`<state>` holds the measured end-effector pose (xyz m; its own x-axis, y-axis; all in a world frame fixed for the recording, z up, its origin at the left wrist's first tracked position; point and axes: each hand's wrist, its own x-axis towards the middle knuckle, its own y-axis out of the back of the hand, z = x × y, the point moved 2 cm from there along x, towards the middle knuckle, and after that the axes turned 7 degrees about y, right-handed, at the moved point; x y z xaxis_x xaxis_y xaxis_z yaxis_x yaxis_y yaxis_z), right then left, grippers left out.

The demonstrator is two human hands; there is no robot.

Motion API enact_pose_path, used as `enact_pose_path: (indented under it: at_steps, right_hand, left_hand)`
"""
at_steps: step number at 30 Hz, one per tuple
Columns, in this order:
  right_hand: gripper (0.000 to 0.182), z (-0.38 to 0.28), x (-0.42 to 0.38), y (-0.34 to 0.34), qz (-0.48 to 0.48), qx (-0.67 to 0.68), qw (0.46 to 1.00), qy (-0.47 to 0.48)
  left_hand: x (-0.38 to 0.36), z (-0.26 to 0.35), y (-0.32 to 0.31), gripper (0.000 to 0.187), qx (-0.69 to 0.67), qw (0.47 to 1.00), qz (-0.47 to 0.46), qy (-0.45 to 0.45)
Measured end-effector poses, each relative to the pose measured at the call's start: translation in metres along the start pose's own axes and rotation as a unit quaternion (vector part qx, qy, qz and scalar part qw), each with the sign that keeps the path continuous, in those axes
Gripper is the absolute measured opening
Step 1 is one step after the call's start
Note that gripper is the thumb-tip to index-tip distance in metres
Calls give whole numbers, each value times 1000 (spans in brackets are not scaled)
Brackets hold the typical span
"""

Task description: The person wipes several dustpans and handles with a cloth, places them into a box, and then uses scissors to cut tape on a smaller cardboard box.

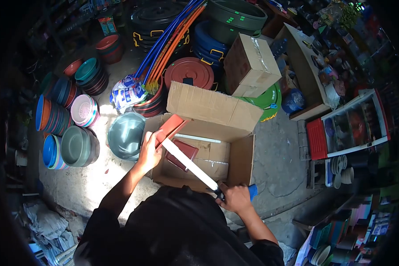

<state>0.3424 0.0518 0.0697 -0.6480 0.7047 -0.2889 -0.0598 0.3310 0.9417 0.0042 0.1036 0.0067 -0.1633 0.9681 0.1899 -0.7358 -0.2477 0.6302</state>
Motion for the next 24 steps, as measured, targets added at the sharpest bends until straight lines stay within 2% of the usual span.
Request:
enact_pose_path:
  at_steps: [9, 19, 22, 24]
  right_hand:
    - [45, -17, 6, -1, 71, 19, 997, 20]
    - [46, -6, 15, 3, 54, 30, 998, 15]
    - [48, 3, 20, 15, 25, 84, 996, -19]
    - [51, 21, 19, 34, 93, 185, 977, -51]
  left_hand:
    - [4, 11, 8, 71, 14, 1000, 3, -13]
    - [14, 18, 8, 71, 8, 999, 24, -31]
    - [19, 17, 9, 71, 13, 999, 32, -16]
    - [21, 14, 7, 71, 11, 999, 44, -11]
